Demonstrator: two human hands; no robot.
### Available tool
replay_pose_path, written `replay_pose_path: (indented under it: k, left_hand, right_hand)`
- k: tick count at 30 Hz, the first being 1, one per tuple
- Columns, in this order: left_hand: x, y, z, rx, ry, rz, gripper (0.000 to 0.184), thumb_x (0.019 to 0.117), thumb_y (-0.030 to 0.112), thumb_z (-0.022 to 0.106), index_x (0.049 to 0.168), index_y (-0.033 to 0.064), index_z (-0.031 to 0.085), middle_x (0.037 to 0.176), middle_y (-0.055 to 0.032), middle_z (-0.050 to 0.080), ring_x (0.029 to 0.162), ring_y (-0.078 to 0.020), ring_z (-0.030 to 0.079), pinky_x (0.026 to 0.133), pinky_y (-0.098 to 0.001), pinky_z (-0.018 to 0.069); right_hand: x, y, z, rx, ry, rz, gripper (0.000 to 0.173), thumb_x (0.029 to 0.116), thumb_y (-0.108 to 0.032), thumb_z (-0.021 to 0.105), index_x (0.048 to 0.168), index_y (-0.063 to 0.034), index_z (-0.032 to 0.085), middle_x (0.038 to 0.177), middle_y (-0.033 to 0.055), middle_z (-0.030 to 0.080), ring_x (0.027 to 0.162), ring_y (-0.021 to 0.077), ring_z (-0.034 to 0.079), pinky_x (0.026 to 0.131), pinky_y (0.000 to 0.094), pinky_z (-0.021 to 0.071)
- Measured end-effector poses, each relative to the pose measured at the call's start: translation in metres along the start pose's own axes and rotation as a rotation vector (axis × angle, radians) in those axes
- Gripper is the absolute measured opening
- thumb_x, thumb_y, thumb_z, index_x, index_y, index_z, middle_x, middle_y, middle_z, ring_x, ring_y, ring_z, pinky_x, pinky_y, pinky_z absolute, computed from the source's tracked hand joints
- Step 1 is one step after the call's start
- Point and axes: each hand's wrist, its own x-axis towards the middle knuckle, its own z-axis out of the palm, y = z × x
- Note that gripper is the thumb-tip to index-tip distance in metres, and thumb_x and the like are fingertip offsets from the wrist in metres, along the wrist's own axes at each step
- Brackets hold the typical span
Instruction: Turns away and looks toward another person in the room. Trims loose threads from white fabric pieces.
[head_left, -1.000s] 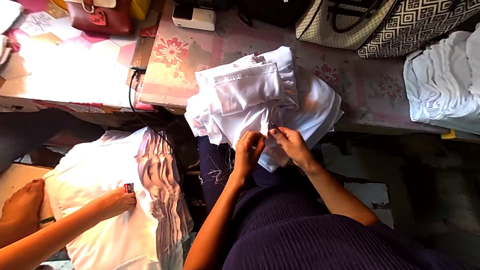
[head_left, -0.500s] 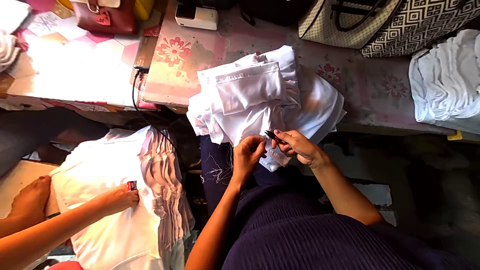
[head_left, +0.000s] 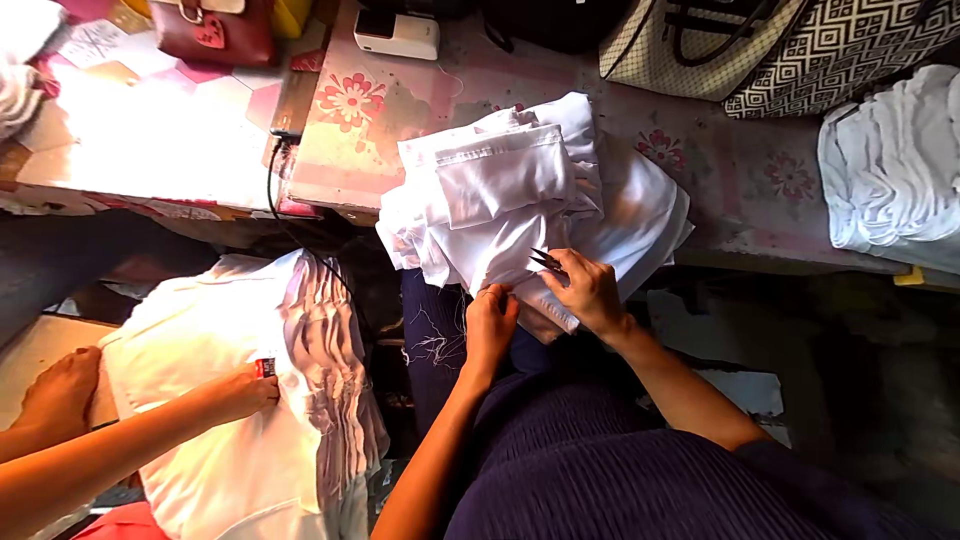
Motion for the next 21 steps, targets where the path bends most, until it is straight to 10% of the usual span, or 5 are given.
replay_pose_path:
  k: [3, 7, 12, 16, 21]
  left_hand:
    - [0.007, 0.006, 0.001, 0.114, 0.119, 0.041, 0.027, 0.0899, 0.005, 0.061, 0.109, -0.0085, 0.073, 0.083, -0.0198, 0.071, 0.076, -0.0310, 0.070, 0.074, -0.0464, 0.0570]
    - [0.019, 0.021, -0.006, -0.250, 0.039, -0.046, 0.031, 0.0952, 0.007, 0.062, 0.120, -0.0117, 0.065, 0.090, -0.0141, 0.071, 0.072, -0.0153, 0.070, 0.069, -0.0312, 0.0605]
    - [0.033, 0.036, -0.005, -0.473, -0.046, -0.121, 0.014, 0.0962, 0.007, 0.069, 0.088, -0.0040, 0.071, 0.076, -0.0046, 0.072, 0.067, -0.0070, 0.070, 0.069, -0.0252, 0.0611]
    - [0.027, 0.023, -0.020, -0.309, -0.116, -0.148, 0.015, 0.0985, 0.010, 0.066, 0.092, -0.0022, 0.073, 0.072, -0.0029, 0.070, 0.062, -0.0042, 0.067, 0.064, -0.0227, 0.0594]
    - [0.004, 0.037, -0.037, 0.265, -0.088, 0.005, 0.027, 0.0977, 0.017, 0.067, 0.115, -0.0026, 0.074, 0.106, -0.0219, 0.073, 0.089, -0.0376, 0.072, 0.079, -0.0574, 0.0557]
  right_hand:
    - [0.006, 0.001, -0.001, 0.006, 0.062, -0.048, 0.016, 0.0876, -0.009, 0.072, 0.099, 0.0009, 0.074, 0.083, 0.0116, 0.074, 0.064, 0.0213, 0.069, 0.055, 0.0357, 0.0549]
    - [0.011, 0.004, -0.007, 0.130, -0.031, 0.033, 0.016, 0.0875, -0.008, 0.072, 0.101, 0.0005, 0.076, 0.087, 0.0120, 0.075, 0.068, 0.0215, 0.071, 0.061, 0.0380, 0.0568]
    - [0.011, -0.005, -0.008, 0.343, -0.146, 0.207, 0.014, 0.0903, -0.009, 0.071, 0.100, -0.0001, 0.076, 0.085, 0.0102, 0.074, 0.070, 0.0150, 0.067, 0.068, 0.0324, 0.0558]
    - [0.007, -0.004, -0.003, 0.355, -0.171, 0.215, 0.015, 0.0916, -0.013, 0.071, 0.099, -0.0006, 0.077, 0.082, 0.0096, 0.073, 0.068, 0.0144, 0.066, 0.067, 0.0327, 0.0545]
    - [0.004, -0.004, 0.002, 0.350, -0.159, 0.214, 0.015, 0.0906, -0.013, 0.072, 0.097, -0.0007, 0.077, 0.081, 0.0100, 0.073, 0.068, 0.0147, 0.066, 0.067, 0.0321, 0.0551]
